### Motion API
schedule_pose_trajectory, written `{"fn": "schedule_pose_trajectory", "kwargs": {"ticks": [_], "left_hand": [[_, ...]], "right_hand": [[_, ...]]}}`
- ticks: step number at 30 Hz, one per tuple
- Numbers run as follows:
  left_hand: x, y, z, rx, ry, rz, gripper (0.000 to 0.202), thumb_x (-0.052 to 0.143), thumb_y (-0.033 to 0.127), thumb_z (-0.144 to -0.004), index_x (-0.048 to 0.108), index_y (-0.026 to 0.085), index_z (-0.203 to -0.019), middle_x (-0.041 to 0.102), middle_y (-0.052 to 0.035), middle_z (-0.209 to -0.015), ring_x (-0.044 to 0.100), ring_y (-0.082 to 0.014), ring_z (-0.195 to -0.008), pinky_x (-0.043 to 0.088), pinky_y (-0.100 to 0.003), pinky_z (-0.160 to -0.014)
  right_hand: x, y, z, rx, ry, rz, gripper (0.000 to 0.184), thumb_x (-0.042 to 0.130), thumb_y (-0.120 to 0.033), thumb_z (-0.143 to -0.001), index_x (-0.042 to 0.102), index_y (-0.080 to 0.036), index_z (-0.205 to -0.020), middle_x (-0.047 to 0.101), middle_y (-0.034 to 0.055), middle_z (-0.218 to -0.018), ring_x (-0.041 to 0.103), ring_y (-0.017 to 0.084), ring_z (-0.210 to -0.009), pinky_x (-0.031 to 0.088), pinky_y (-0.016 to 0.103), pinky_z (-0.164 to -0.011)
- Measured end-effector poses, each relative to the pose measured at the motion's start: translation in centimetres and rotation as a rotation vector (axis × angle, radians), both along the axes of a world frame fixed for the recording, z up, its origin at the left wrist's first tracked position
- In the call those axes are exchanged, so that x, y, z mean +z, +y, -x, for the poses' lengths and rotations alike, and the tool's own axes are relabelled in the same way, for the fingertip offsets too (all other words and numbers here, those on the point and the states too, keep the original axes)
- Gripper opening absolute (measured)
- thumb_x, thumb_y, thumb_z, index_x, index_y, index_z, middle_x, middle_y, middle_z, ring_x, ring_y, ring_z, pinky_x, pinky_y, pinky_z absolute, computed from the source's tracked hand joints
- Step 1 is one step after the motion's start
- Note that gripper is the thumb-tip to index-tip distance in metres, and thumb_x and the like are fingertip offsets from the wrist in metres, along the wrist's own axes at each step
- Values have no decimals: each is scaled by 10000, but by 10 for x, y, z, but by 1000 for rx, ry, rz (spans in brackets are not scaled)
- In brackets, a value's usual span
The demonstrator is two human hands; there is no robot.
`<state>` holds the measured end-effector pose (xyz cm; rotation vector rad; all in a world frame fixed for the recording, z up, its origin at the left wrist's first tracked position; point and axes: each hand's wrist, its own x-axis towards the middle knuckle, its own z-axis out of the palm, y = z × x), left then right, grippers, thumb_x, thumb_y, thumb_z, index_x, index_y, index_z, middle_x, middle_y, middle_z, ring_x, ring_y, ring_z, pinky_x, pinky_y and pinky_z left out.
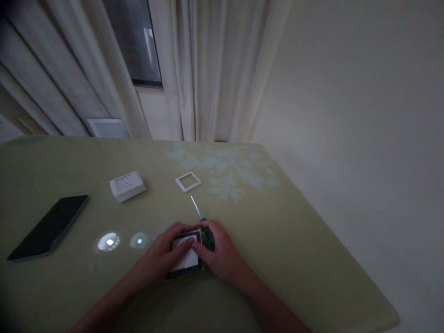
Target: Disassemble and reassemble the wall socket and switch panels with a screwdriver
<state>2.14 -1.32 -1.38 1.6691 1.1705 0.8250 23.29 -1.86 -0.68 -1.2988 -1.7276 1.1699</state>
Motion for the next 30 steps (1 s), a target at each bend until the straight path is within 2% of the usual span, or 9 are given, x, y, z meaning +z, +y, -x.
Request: {"fn": "schedule_pose_trajectory", "kwargs": {"ticks": [10,18,25,30], "left_hand": [[-1,-1,6,-54,-71,37,355,660,368,-1001,756,287,-1333,756,-73,-1182,720,-278,-1084,580,-384,-944],[0,4,10,-116,-104,96,361,673,422,-1001,744,260,-1316,765,-85,-1224,726,-287,-1121,587,-381,-950],[3,6,10,-111,-92,82,335,681,406,-987,762,261,-1278,776,-74,-1181,735,-274,-1086,599,-377,-953],[3,6,10,-106,-79,75,343,682,415,-986,760,258,-1281,776,-72,-1186,735,-278,-1105,596,-384,-968]], "right_hand": [[-2,-1,-2,-8,19,43,386,749,-404,-945,675,-243,-1288,692,88,-1302,647,289,-1237,484,450,-1109],[-4,-1,0,-31,30,65,392,741,-411,-941,658,-246,-1285,694,93,-1307,652,297,-1235,495,475,-1111],[0,-2,1,-5,22,91,366,709,-425,-976,638,-261,-1295,705,87,-1306,663,297,-1245,528,459,-1083],[3,-1,1,24,12,72,374,696,-426,-989,625,-248,-1310,699,97,-1326,660,301,-1258,500,470,-1117]]}}
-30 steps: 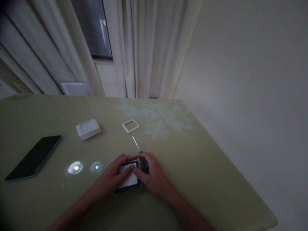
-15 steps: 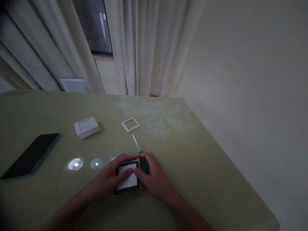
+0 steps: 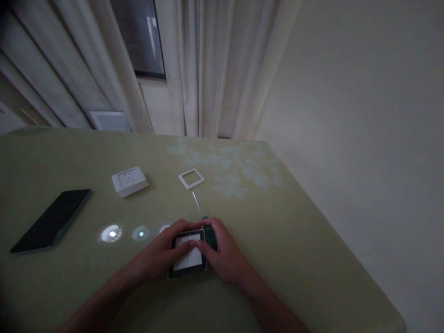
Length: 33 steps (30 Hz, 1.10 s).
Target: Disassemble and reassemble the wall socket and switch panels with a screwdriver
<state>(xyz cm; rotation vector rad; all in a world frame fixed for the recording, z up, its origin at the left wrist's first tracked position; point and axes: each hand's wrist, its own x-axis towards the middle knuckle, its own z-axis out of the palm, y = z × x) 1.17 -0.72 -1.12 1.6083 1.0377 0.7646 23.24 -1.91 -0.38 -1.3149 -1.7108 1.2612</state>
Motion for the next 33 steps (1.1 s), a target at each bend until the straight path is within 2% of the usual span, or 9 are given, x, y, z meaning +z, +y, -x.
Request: {"fn": "schedule_pose_trajectory", "kwargs": {"ticks": [6,12,19,24,33], "left_hand": [[0,0,-1,12,18,-35,314,676,400,-988,763,256,-1254,779,-73,-1170,731,-280,-1089,583,-400,-978],[-2,0,0,0,4,28,373,659,442,-988,742,242,-1292,772,-86,-1201,738,-285,-1076,604,-385,-925],[-2,0,0,-3,19,74,424,753,443,-926,733,243,-1300,757,-89,-1240,720,-311,-1136,577,-402,-969],[0,-1,-1,-3,21,89,436,728,439,-926,723,246,-1317,735,-93,-1247,701,-322,-1172,555,-420,-1001],[-2,-2,-1,-4,2,98,442,720,486,-949,730,249,-1323,723,-86,-1201,702,-316,-1132,557,-411,-955]], "right_hand": [[0,3,-4,35,38,35,401,716,-441,-979,629,-245,-1319,703,95,-1311,669,293,-1212,528,445,-1059],[-5,8,-9,16,92,103,469,754,-472,-929,633,-235,-1315,716,65,-1152,679,269,-1049,555,400,-930],[-5,8,-9,-1,66,107,477,756,-427,-908,644,-229,-1327,721,69,-1203,675,276,-1105,525,403,-988],[-4,6,-6,-20,59,88,417,732,-432,-928,668,-233,-1288,726,73,-1203,677,280,-1092,526,410,-976],[-6,4,-3,-31,63,83,362,732,-415,-938,690,-233,-1249,743,69,-1171,686,274,-1078,528,405,-971]]}}
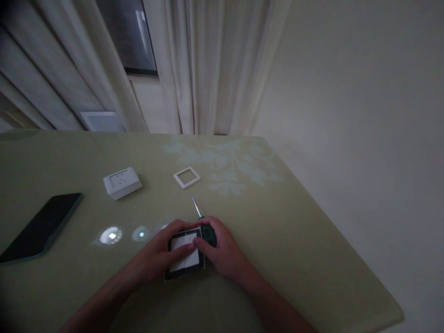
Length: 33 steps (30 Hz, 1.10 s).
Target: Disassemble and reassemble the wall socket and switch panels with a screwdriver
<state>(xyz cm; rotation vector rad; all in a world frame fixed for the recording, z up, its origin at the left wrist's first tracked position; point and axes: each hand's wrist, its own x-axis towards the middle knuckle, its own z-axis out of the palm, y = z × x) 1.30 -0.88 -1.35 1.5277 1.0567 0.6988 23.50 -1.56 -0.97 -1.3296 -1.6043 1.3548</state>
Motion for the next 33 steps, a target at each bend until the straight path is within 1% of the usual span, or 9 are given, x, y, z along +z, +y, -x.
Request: {"fn": "schedule_pose_trajectory", "kwargs": {"ticks": [6,11,16,20,25,30,33], "left_hand": [[6,1,-1,-13,15,24,441,714,531,-950,732,237,-1278,737,-92,-1206,695,-320,-1124,555,-410,-938],[9,2,-1,-22,24,44,467,714,575,-962,715,230,-1275,744,-90,-1198,695,-320,-1120,558,-403,-927],[6,3,-1,-19,16,46,455,725,577,-955,717,234,-1253,757,-90,-1219,701,-325,-1128,569,-401,-924],[2,3,1,-9,-12,64,470,742,560,-936,715,239,-1279,759,-87,-1199,710,-323,-1106,577,-396,-910],[3,3,3,-12,-7,15,455,712,552,-959,728,251,-1301,752,-82,-1197,710,-308,-1091,576,-385,-916],[5,-1,3,-31,30,-64,410,640,522,-1026,718,263,-1334,744,-86,-1219,704,-303,-1135,565,-401,-986],[3,-5,2,-2,51,-128,354,603,474,-1066,714,271,-1334,745,-88,-1246,694,-305,-1171,553,-425,-1031]], "right_hand": [[2,0,-1,20,-32,-39,349,712,-398,-961,681,-239,-1270,730,72,-1229,674,278,-1131,503,407,-1003],[6,2,-1,57,-38,-17,339,705,-402,-966,668,-238,-1261,723,56,-1185,669,262,-1088,504,383,-960],[5,3,-1,54,-25,-7,344,720,-398,-941,662,-233,-1237,721,55,-1156,668,262,-1070,509,384,-945],[2,5,-1,39,0,-4,367,740,-411,-936,679,-233,-1251,732,60,-1163,678,268,-1085,520,391,-956],[-2,8,-4,53,34,24,399,783,-432,-909,696,-221,-1235,740,50,-1108,689,258,-1036,539,375,-919],[-3,6,-3,29,16,-16,373,763,-437,-939,701,-226,-1240,745,58,-1148,686,255,-1069,536,374,-947],[-4,5,-2,14,-2,-32,352,741,-441,-959,706,-225,-1235,740,63,-1147,681,251,-1058,534,378,-949]]}}
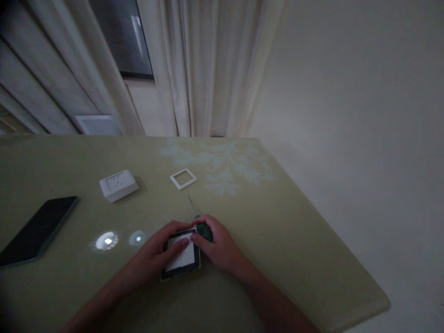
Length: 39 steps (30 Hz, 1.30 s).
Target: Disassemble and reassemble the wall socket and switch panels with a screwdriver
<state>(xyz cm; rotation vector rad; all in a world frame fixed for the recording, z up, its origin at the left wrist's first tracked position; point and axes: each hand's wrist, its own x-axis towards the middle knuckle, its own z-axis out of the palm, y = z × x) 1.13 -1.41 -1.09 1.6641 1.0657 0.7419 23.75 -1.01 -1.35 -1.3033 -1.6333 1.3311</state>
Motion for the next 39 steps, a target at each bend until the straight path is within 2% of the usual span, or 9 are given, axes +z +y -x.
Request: {"fn": "schedule_pose_trajectory", "kwargs": {"ticks": [4,8,12,14,19,25,29,34,39], "left_hand": [[-2,-3,-3,36,34,-71,297,569,418,-1093,715,276,-1310,745,-87,-1281,691,-304,-1201,532,-462,-1079],[4,-3,-3,72,66,-176,282,627,383,-1060,714,283,-1309,746,-90,-1290,686,-312,-1214,538,-474,-1074],[13,-4,2,-43,139,-236,556,891,375,-865,692,335,-1383,709,-79,-1405,644,-350,-1311,513,-504,-1142],[15,-4,5,-96,171,-244,659,949,345,-796,683,343,-1399,693,-78,-1440,633,-357,-1333,507,-513,-1159],[13,-5,5,-106,188,-245,618,904,275,-820,686,328,-1395,685,-92,-1462,643,-349,-1340,514,-525,-1164],[15,-4,5,-94,216,-260,573,895,315,-838,710,325,-1380,714,-93,-1441,672,-360,-1310,538,-535,-1135],[14,-4,7,-94,197,-262,597,898,318,-839,688,329,-1397,711,-90,-1451,673,-354,-1313,536,-524,-1142],[12,-4,6,-91,187,-263,611,919,306,-820,664,324,-1374,707,-79,-1431,667,-342,-1311,522,-509,-1152],[13,-4,5,-70,168,-226,616,935,300,-785,634,286,-1323,708,-97,-1384,671,-344,-1276,534,-507,-1116]], "right_hand": [[-2,1,-1,-20,-1,7,360,736,-463,-961,700,-235,-1237,735,59,-1124,679,246,-1025,545,368,-910],[-3,2,-3,-24,12,23,357,717,-476,-977,697,-243,-1247,730,53,-1095,679,242,-1010,551,363,-888],[-2,2,-3,-21,22,12,369,718,-486,-979,695,-238,-1250,728,70,-1171,678,256,-1081,552,376,-930],[-2,2,-3,-23,23,17,371,719,-494,-981,695,-238,-1248,727,69,-1169,678,252,-1072,557,371,-921],[-4,2,-4,-21,1,3,374,718,-496,-983,694,-239,-1254,728,65,-1149,680,241,-1046,561,357,-898],[-2,2,-4,-18,7,22,367,718,-481,-974,695,-239,-1249,719,63,-1139,676,237,-1023,568,353,-874],[-3,2,-5,-16,14,63,387,726,-485,-962,685,-247,-1265,713,61,-1113,672,234,-971,572,337,-795],[-2,2,-6,-15,1,22,376,737,-479,-962,700,-249,-1257,713,59,-1128,668,242,-1025,564,353,-867],[-1,2,-6,-9,-10,33,387,737,-469,-953,698,-246,-1267,703,51,-1092,658,236,-981,554,361,-865]]}}
